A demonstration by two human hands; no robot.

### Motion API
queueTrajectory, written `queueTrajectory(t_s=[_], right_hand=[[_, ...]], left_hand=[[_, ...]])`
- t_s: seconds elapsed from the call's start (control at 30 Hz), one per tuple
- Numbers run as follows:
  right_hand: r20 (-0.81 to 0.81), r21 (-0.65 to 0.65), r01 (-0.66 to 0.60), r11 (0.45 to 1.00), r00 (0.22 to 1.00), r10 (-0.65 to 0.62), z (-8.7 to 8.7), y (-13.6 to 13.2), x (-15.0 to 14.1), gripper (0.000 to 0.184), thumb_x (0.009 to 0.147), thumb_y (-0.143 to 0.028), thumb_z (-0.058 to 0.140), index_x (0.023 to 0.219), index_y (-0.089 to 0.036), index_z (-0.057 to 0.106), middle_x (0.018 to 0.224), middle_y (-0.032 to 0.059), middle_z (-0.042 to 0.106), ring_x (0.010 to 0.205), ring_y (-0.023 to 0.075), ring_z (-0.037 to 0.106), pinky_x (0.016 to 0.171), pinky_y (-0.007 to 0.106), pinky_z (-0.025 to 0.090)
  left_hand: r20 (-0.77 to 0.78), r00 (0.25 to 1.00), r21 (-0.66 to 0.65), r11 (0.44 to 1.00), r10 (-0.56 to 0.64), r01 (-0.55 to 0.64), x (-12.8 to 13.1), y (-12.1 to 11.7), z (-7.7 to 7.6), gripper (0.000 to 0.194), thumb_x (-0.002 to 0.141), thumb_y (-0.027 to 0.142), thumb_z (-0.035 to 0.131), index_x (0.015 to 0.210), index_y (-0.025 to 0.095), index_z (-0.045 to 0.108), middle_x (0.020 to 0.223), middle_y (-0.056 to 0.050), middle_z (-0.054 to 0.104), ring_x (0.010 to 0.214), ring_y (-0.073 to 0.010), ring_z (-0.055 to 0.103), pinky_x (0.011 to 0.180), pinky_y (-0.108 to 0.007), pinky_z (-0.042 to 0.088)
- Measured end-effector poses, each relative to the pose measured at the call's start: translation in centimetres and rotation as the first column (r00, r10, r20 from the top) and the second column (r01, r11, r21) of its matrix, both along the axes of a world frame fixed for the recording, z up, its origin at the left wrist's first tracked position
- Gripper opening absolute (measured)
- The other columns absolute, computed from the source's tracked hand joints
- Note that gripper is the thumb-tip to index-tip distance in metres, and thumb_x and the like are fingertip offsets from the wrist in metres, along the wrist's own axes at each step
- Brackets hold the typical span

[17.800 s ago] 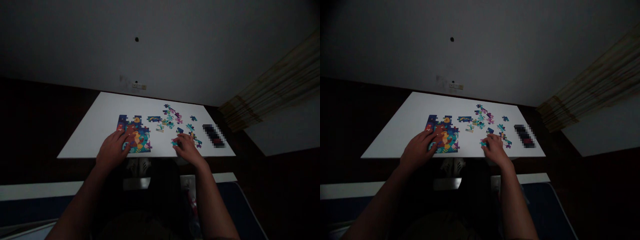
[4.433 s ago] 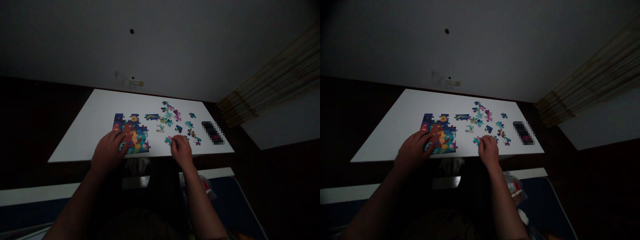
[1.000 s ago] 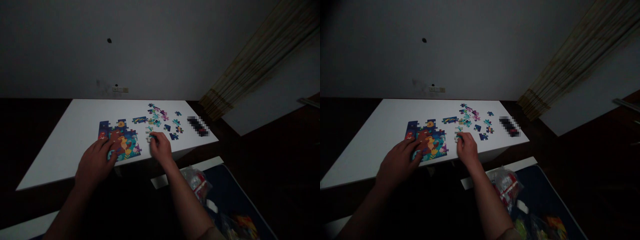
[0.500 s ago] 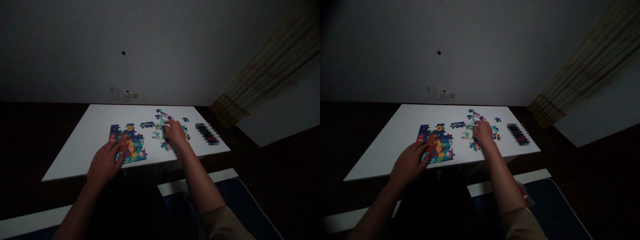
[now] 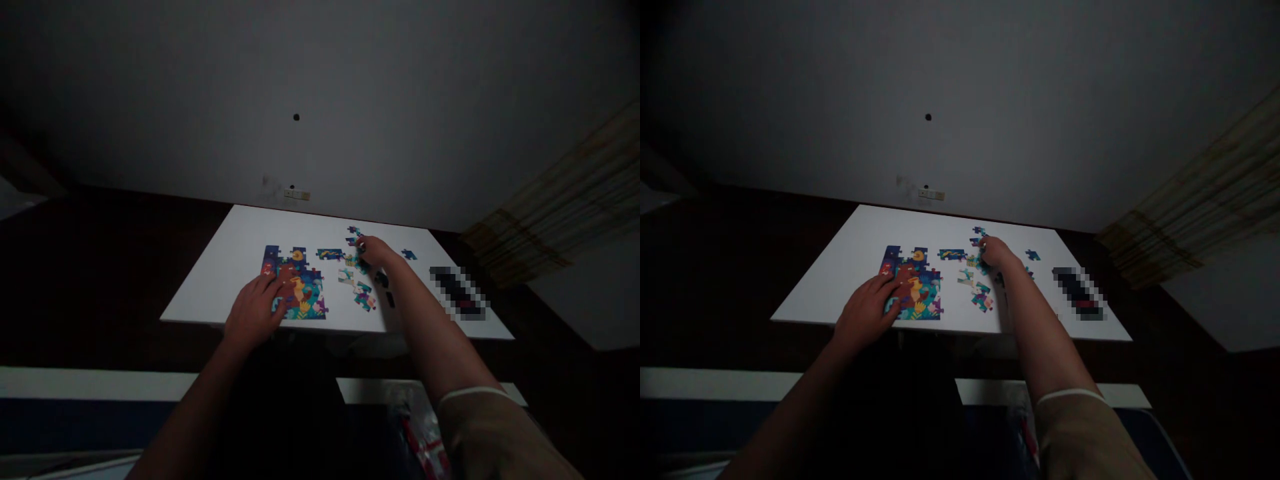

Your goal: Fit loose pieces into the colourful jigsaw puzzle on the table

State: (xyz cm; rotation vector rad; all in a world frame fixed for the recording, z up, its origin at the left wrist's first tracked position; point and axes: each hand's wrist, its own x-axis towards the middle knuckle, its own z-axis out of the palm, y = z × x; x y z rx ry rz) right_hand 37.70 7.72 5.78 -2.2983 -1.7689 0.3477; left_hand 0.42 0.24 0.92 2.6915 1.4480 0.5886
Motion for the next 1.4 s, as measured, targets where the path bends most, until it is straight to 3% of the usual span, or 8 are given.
queueTrajectory(t_s=[0.17, 0.4, 0.53, 0.6, 0.7, 0.9, 1.1, 1.4], right_hand=[[-0.058, 0.04, 0.035, 0.999, 0.998, -0.032, 0.7, -1.2, -0.6, 0.06, 0.075, 0.009, 0.065, 0.133, -0.007, 0.07, 0.116, 0.0184, 0.075, 0.079, 0.0138, 0.063, 0.075, 0.027, 0.041], [-0.122, 0.244, 0.052, 0.968, 0.992, -0.023, 2.8, -4.7, -1.8, 0.042, 0.087, -0.008, 0.063, 0.128, -0.01, 0.073, 0.116, 0.017, 0.076, 0.098, 0.0207, 0.068, 0.093, 0.03, 0.046], [-0.239, 0.346, 0.049, 0.937, 0.97, 0.038, 0.5, -9.1, -5.8, 0.042, 0.097, -0.029, 0.054, 0.135, -0.017, 0.067, 0.12, 0.0101, 0.074, 0.094, 0.0185, 0.071, 0.085, 0.029, 0.054], [-0.461, 0.366, 0.113, 0.924, 0.884, 0.075, -1.6, -11.1, -8.1, 0.043, 0.094, -0.035, 0.056, 0.13, -0.016, 0.069, 0.111, 0.0098, 0.075, 0.081, 0.0211, 0.071, 0.076, 0.033, 0.057], [-0.545, 0.356, 0.185, 0.916, 0.837, 0.043, -4.2, -12.7, -10.5, 0.043, 0.088, -0.036, 0.06, 0.124, -0.016, 0.07, 0.099, 0.0079, 0.074, 0.073, 0.0219, 0.068, 0.072, 0.035, 0.057], [-0.463, 0.405, 0.158, 0.901, 0.885, 0.053, -5.2, -12.6, -11.7, 0.046, 0.085, -0.033, 0.06, 0.125, -0.014, 0.07, 0.095, 0.007, 0.072, 0.078, 0.0225, 0.066, 0.078, 0.035, 0.055], [-0.429, 0.422, 0.165, 0.891, 0.902, 0.036, -5.6, -12.4, -11.5, 0.042, 0.085, -0.035, 0.063, 0.121, -0.015, 0.071, 0.09, 0.0055, 0.071, 0.075, 0.0223, 0.065, 0.073, 0.035, 0.052], [-0.361, 0.37, 0.133, 0.92, 0.932, 0.011, -5.5, -11.9, -11.6, 0.033, 0.084, -0.034, 0.065, 0.115, -0.022, 0.071, 0.086, 0.0042, 0.072, 0.082, 0.0247, 0.067, 0.078, 0.037, 0.054]], left_hand=[[0.026, 0.999, -0.007, 1.0, 0.019, -0.019, -0.2, -0.3, -0.1, 0.043, 0.099, 0.04, 0.053, 0.139, 0.031, 0.063, 0.151, -0.007, 0.058, 0.14, -0.0302, 0.053, 0.118, -0.048, 0.045], [0.016, 0.999, -0.022, 0.999, 0.04, -0.04, 0.0, -0.5, 0.3, 0.044, 0.099, 0.039, 0.052, 0.14, 0.027, 0.063, 0.151, -0.007, 0.058, 0.14, -0.0296, 0.052, 0.119, -0.046, 0.044], [0.055, 0.998, -0.029, 0.999, 0.018, -0.017, -0.1, -0.6, 0.6, 0.043, 0.099, 0.039, 0.053, 0.139, 0.03, 0.064, 0.151, -0.007, 0.059, 0.139, -0.0306, 0.053, 0.117, -0.049, 0.044], [0.08, 0.997, -0.032, 0.999, 0.001, 0.001, -0.1, -0.7, 0.6, 0.042, 0.099, 0.04, 0.052, 0.139, 0.03, 0.064, 0.15, -0.009, 0.059, 0.138, -0.0314, 0.054, 0.116, -0.05, 0.044], [0.098, 0.995, -0.035, 0.999, -0.003, 0.006, -0.1, -0.6, 0.5, 0.043, 0.1, 0.042, 0.051, 0.139, 0.028, 0.064, 0.149, -0.01, 0.059, 0.137, -0.0321, 0.054, 0.116, -0.051, 0.044], [0.098, 0.995, -0.019, 1.0, -0.008, 0.01, 0.0, -0.5, 0.0, 0.041, 0.099, 0.041, 0.052, 0.139, 0.035, 0.062, 0.147, -0.007, 0.061, 0.135, -0.0309, 0.055, 0.114, -0.052, 0.045], [0.068, 0.997, 0.012, 1.0, -0.026, 0.026, 0.0, -0.6, -0.3, 0.042, 0.104, 0.04, 0.048, 0.138, 0.021, 0.063, 0.146, -0.012, 0.06, 0.134, -0.0306, 0.054, 0.114, -0.049, 0.044], [0.053, 0.998, 0.005, 1.0, -0.021, 0.02, 0.2, -0.6, -0.1, 0.042, 0.103, 0.042, 0.051, 0.135, 0.019, 0.064, 0.146, -0.013, 0.06, 0.133, -0.0317, 0.054, 0.114, -0.049, 0.043]])
